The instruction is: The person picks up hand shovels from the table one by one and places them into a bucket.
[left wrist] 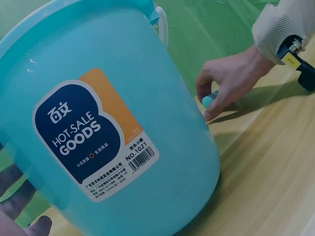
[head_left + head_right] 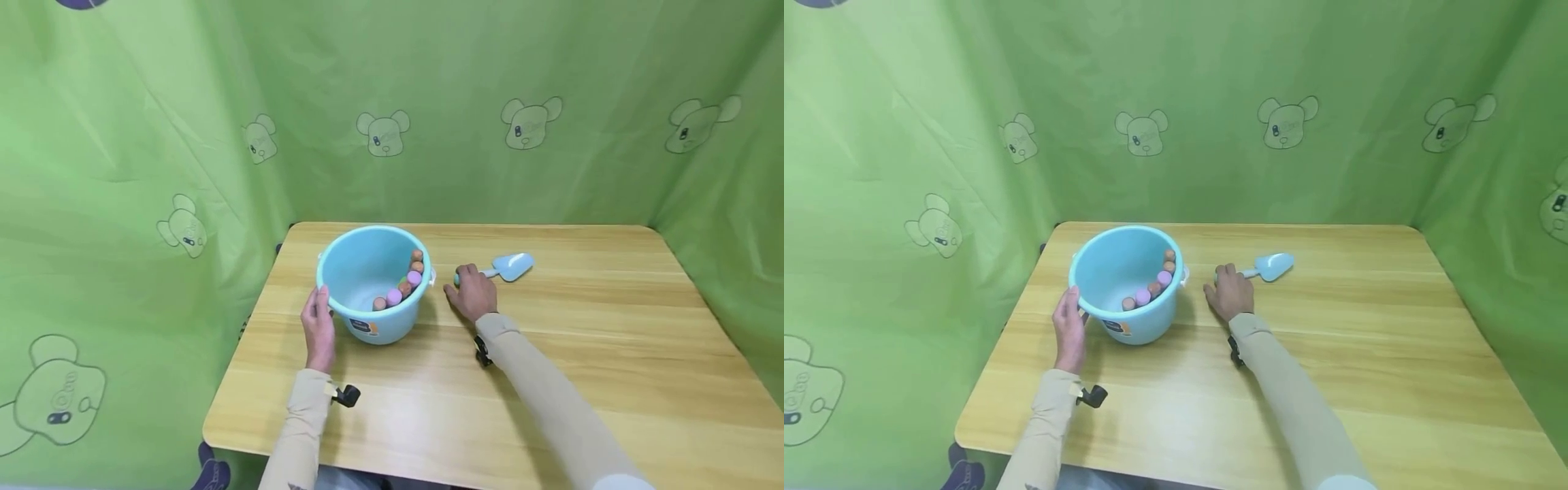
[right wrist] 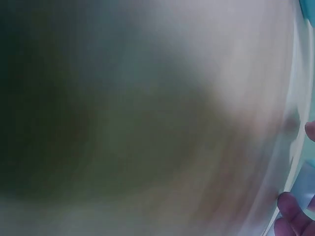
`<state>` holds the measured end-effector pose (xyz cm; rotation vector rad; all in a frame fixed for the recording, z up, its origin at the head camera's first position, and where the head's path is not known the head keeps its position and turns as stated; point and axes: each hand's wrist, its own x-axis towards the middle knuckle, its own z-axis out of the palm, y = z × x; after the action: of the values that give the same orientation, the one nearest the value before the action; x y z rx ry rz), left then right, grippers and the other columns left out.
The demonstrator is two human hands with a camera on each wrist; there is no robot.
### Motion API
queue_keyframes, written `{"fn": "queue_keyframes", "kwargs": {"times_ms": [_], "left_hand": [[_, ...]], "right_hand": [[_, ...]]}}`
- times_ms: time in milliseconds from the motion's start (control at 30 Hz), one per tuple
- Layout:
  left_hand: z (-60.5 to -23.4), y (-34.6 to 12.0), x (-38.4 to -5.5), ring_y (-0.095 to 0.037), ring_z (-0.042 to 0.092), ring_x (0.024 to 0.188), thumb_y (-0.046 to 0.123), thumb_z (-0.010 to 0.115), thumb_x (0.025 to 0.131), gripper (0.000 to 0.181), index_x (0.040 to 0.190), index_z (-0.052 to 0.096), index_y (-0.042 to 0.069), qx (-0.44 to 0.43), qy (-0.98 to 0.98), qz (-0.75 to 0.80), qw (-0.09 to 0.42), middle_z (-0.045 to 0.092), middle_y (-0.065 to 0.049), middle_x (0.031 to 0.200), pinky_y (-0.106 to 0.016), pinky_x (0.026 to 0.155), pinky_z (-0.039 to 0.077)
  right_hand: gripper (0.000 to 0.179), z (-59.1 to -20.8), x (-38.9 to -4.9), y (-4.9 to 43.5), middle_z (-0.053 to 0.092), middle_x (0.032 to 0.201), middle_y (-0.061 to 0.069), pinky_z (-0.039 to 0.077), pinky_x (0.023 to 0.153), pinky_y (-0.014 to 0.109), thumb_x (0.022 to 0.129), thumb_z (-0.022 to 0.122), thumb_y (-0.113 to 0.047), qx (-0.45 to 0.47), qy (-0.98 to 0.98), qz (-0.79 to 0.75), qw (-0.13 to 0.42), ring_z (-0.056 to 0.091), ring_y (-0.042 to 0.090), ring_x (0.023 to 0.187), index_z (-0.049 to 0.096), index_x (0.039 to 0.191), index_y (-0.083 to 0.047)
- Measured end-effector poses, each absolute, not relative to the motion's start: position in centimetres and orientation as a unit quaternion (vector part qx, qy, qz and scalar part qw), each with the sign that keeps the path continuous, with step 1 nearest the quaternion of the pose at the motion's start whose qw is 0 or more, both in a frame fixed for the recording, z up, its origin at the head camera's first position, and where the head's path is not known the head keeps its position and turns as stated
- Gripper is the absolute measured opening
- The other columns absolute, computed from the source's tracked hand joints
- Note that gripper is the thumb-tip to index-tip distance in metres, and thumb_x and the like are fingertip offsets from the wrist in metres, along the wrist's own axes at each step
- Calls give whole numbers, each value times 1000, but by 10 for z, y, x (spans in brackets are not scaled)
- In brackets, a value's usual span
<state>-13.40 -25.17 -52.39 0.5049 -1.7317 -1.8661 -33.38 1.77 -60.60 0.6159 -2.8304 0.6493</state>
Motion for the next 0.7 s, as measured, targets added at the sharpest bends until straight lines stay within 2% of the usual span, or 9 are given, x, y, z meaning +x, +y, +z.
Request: {"fn": "queue_keyframes", "kwargs": {"times_ms": [267,467,600,700], "left_hand": [[-521,-248,-130,-35,47,144,46,46,109,53,147,56,11,189,-644,-693,264,56,-20,148,-56,126,35],[-520,-250,-131,-31,48,143,49,47,108,53,145,58,13,198,-644,-691,264,58,-15,148,-53,125,36],[-519,-249,-129,-30,47,144,48,47,108,51,145,58,14,199,-642,-693,260,58,-14,149,-53,126,35],[-518,-245,-127,-30,47,145,47,46,109,51,146,58,14,199,-640,-697,256,57,-14,150,-55,127,33]], "right_hand": [[44,-601,-314,39,67,116,18,59,65,49,94,73,-43,196,-949,227,98,70,35,83,68,111,-3],[24,-596,-306,55,66,122,15,58,65,47,95,72,-29,181,-945,249,108,70,32,82,71,103,-6],[16,-594,-297,68,62,125,14,58,66,46,96,68,-19,170,-940,279,102,69,31,85,70,104,-5],[21,-595,-292,79,59,129,15,59,70,49,96,67,-15,164,-933,305,95,69,34,92,67,113,-2]]}}
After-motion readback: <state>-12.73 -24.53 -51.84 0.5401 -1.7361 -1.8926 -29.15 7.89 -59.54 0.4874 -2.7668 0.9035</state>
